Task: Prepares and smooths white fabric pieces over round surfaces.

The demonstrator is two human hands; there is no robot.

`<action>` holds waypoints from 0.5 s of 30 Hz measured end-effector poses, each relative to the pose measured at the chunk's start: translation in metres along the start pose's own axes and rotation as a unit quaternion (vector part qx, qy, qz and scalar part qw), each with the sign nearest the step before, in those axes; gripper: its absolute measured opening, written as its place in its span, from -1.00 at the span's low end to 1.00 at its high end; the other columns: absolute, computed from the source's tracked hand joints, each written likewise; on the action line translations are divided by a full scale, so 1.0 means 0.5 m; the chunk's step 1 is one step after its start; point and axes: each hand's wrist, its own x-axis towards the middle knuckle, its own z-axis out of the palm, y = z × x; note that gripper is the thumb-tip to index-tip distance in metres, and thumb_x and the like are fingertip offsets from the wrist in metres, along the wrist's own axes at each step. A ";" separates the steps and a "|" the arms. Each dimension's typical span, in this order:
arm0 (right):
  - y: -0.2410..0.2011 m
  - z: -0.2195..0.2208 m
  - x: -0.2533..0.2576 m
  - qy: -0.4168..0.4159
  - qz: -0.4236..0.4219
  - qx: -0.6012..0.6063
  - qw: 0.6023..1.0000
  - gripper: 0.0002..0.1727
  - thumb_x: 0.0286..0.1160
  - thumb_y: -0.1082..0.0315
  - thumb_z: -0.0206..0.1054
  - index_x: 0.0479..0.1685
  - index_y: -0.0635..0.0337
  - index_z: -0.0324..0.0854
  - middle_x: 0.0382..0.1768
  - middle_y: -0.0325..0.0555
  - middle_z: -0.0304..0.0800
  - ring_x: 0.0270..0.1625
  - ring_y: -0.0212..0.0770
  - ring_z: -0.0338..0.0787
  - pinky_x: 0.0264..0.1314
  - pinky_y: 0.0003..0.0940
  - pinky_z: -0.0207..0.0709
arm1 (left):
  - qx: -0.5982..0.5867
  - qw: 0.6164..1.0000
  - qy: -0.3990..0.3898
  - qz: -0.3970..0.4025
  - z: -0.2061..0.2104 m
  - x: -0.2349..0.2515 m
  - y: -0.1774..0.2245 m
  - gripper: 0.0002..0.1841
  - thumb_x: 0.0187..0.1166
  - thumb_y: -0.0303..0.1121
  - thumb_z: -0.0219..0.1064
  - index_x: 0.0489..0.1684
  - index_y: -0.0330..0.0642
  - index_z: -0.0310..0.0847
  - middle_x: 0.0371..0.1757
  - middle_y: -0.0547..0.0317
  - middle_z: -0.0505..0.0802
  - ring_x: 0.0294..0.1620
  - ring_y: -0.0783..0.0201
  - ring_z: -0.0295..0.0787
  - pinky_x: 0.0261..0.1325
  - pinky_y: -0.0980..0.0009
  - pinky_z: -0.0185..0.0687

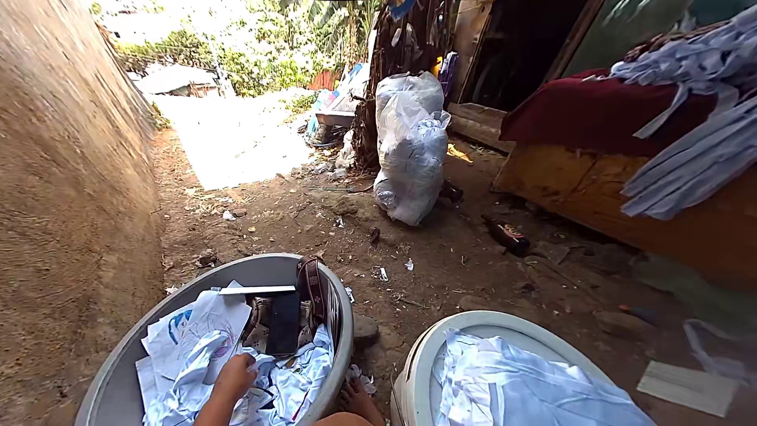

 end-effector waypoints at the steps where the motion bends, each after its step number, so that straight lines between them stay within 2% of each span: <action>1: -0.033 0.016 0.004 -0.022 0.045 -0.002 0.999 -0.80 0.42 0.57 0.33 -0.22 0.68 0.66 -0.14 -0.02 0.84 -0.23 -0.55 0.60 0.00 -0.78 0.42 | 0.006 1.000 -0.004 -0.011 -0.018 -0.010 0.003 -0.44 0.56 -0.34 0.44 0.52 -0.42 0.48 0.37 -0.42 0.69 0.48 -0.31 0.57 0.58 -0.19 0.35; 2: -0.063 0.028 0.007 -0.040 0.100 -0.014 0.994 -0.80 0.42 0.58 0.32 -0.20 0.69 0.65 -0.12 0.01 0.84 -0.23 -0.53 0.60 0.00 -0.78 0.41 | 0.032 0.999 -0.015 -0.023 -0.034 -0.022 0.006 -0.41 0.55 -0.30 0.46 0.54 -0.39 0.47 0.38 -0.42 0.69 0.50 -0.33 0.56 0.56 -0.24 0.36; 4: -0.105 0.044 0.009 -0.057 0.201 -0.027 0.978 -0.78 0.48 0.61 0.27 -0.08 0.71 0.62 -0.01 0.10 0.81 -0.15 -0.44 0.61 0.09 -0.72 0.39 | 0.081 0.995 -0.030 -0.042 -0.067 -0.050 0.011 -0.56 0.63 -0.19 0.37 0.33 -0.34 0.66 0.34 -0.35 0.74 0.47 -0.31 0.61 0.46 -0.34 0.41; 5: -0.105 0.041 0.004 -0.058 0.197 -0.019 0.978 -0.80 0.46 0.63 0.26 -0.11 0.71 0.62 -0.03 0.11 0.81 -0.15 -0.42 0.61 0.08 -0.72 0.38 | 0.065 0.997 -0.026 -0.035 -0.087 -0.065 0.012 -0.59 0.67 -0.16 0.31 0.23 -0.33 0.72 0.27 -0.33 0.78 0.40 -0.29 0.66 0.41 -0.35 0.44; 6: -0.089 0.028 -0.006 -0.073 0.147 -0.009 0.986 -0.82 0.44 0.65 0.27 -0.17 0.73 0.63 -0.08 0.11 0.81 -0.18 -0.44 0.61 0.05 -0.74 0.38 | 0.009 1.000 -0.011 -0.010 -0.105 -0.083 0.013 -0.60 0.70 -0.16 0.29 0.15 -0.37 0.74 0.16 -0.32 0.81 0.29 -0.24 0.71 0.37 -0.29 0.47; 7: -0.050 0.006 -0.014 -0.097 0.054 0.001 0.994 -0.84 0.41 0.65 0.30 -0.24 0.73 0.63 -0.13 0.09 0.82 -0.20 -0.48 0.63 0.03 -0.78 0.39 | -0.080 0.996 0.011 0.028 -0.121 -0.108 0.020 -0.63 0.73 -0.20 0.27 0.07 -0.42 0.73 0.01 -0.27 0.82 0.11 -0.11 0.74 0.29 -0.15 0.52; 8: 0.007 -0.021 -0.017 -0.109 -0.054 0.012 0.992 -0.84 0.41 0.63 0.33 -0.28 0.71 0.63 -0.14 0.09 0.85 -0.17 -0.50 0.69 0.05 -0.81 0.42 | -0.185 0.979 0.034 0.073 -0.134 -0.143 0.036 -0.69 0.75 -0.26 0.25 -0.04 -0.42 0.70 -0.16 -0.10 0.79 -0.09 0.12 0.70 0.13 0.07 0.57; 10: 0.093 -0.061 -0.042 -0.015 -0.163 0.040 0.986 -0.84 0.36 0.59 0.36 -0.30 0.65 0.68 -0.17 -0.02 0.86 -0.13 -0.58 0.70 0.08 -0.82 0.44 | -0.361 0.920 0.048 0.146 -0.158 -0.228 0.090 -0.82 0.75 -0.37 0.17 -0.17 -0.26 0.64 -0.35 0.27 0.76 -0.30 0.46 0.68 -0.08 0.41 0.63; 11: 0.148 -0.082 -0.056 0.036 -0.182 0.035 0.982 -0.83 0.38 0.56 0.36 -0.23 0.60 0.71 -0.12 -0.06 0.88 -0.03 -0.58 0.74 0.18 -0.78 0.47 | -0.419 0.890 0.043 0.175 -0.170 -0.274 0.122 -0.82 0.75 -0.40 0.12 -0.18 -0.20 0.63 -0.38 0.34 0.79 -0.35 0.51 0.73 -0.13 0.47 0.70; 12: 0.214 -0.104 -0.069 0.061 -0.191 0.014 0.980 -0.78 0.48 0.50 0.33 -0.08 0.55 0.72 0.00 -0.03 0.87 0.14 -0.51 0.75 0.33 -0.66 0.49 | -0.456 0.865 0.032 0.205 -0.178 -0.319 0.155 -0.81 0.75 -0.42 0.06 -0.16 -0.14 0.63 -0.40 0.39 0.81 -0.39 0.53 0.75 -0.20 0.51 0.73; 13: 0.268 -0.115 -0.077 0.054 -0.195 -0.010 0.979 -0.72 0.57 0.45 0.27 0.06 0.55 0.68 0.11 0.08 0.83 0.26 -0.36 0.75 0.42 -0.48 0.52 | -0.484 0.843 0.016 0.237 -0.183 -0.363 0.185 -0.78 0.73 -0.43 0.02 -0.13 -0.09 0.63 -0.40 0.41 0.83 -0.41 0.55 0.77 -0.25 0.55 0.74; 14: 0.304 -0.112 -0.080 0.028 -0.193 -0.001 0.981 -0.66 0.63 0.41 0.24 0.16 0.56 0.63 0.18 0.14 0.80 0.32 -0.26 0.73 0.43 -0.35 0.55 | -0.509 0.818 -0.005 0.266 -0.181 -0.404 0.215 -0.74 0.70 -0.46 -0.02 -0.09 -0.06 0.65 -0.38 0.42 0.86 -0.40 0.57 0.80 -0.26 0.57 0.76; 15: 0.321 -0.099 -0.086 0.002 -0.185 0.037 0.982 -0.62 0.68 0.36 0.23 0.25 0.54 0.60 0.22 0.09 0.78 0.33 -0.27 0.73 0.41 -0.31 0.59 | -0.533 0.793 -0.031 0.293 -0.175 -0.441 0.243 -0.69 0.69 -0.49 -0.04 -0.06 -0.03 0.68 -0.35 0.42 0.89 -0.37 0.57 0.82 -0.24 0.57 0.78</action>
